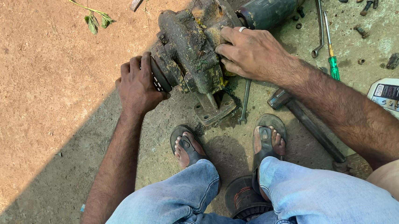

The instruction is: The person sits on the ground and works on a disassembled electric motor. They use a screwdriver to pry at the housing, apply liquid from a plastic bottle, and use a hammer and wrench to adjust components.

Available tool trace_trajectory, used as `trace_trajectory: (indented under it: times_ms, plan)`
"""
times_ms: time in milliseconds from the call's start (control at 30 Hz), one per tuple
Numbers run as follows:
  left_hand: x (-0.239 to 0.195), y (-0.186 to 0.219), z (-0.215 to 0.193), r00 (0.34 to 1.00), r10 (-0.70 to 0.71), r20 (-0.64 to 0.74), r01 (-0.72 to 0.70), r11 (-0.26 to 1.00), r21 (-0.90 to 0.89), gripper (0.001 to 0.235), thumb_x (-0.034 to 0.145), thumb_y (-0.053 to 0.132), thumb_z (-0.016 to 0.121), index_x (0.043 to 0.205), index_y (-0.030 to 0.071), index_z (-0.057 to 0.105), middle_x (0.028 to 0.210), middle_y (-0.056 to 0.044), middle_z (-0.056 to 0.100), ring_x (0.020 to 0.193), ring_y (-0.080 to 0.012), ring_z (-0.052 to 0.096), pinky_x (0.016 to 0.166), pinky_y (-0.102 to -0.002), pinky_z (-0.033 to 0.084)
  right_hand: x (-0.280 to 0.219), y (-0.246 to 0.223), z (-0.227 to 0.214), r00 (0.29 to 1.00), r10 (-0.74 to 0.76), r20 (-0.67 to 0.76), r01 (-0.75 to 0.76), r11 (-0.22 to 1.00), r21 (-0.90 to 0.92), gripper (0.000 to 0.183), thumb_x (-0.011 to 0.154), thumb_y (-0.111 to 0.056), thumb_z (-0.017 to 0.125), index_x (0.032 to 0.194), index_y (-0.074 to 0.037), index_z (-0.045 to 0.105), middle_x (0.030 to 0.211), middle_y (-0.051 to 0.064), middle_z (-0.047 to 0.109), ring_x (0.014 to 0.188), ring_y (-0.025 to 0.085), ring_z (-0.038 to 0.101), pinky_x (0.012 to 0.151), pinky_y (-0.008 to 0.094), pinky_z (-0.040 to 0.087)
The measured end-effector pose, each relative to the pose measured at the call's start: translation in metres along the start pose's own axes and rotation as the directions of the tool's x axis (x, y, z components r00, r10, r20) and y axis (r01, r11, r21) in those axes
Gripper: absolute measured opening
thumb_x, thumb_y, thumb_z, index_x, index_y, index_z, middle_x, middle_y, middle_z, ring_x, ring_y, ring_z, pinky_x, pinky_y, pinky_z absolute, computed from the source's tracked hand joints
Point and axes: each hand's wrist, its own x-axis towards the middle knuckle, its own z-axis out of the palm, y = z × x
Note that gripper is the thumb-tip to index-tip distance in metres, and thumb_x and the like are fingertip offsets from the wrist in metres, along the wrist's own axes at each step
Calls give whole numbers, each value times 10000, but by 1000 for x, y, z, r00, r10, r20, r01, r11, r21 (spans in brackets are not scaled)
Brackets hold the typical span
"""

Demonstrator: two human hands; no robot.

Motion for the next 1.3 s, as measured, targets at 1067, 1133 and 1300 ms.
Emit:
trace_trajectory:
  times_ms: [1067,1133,1300]
  plan:
    - [0,1,-3,1000,-10,11,10,1000,13,1266,528,418,1010,1563,168,326,1432,-148,465,1338,-370,423,1039,-637,452,2,6,10,989,123,86,-133,984,122,474,872,-236,849,1197,16,613,1144,164,513,997,316,689,808,426,636]
    - [0,2,-2,999,-20,34,20,1000,7,1291,509,420,1016,1565,174,317,1428,-146,461,1336,-367,421,1041,-637,450,0,5,9,987,132,87,-143,981,129,384,916,-225,839,1175,-19,645,1130,130,526,987,287,699,812,427,634]
    - [0,2,-3,1000,-20,23,20,1000,10,1279,516,415,1011,1565,174,320,1430,-141,465,1336,-362,428,1050,-637,452,1,2,6,990,136,28,-137,987,78,478,819,-233,862,1195,4,688,1169,164,544,931,310,705,683,413,629]
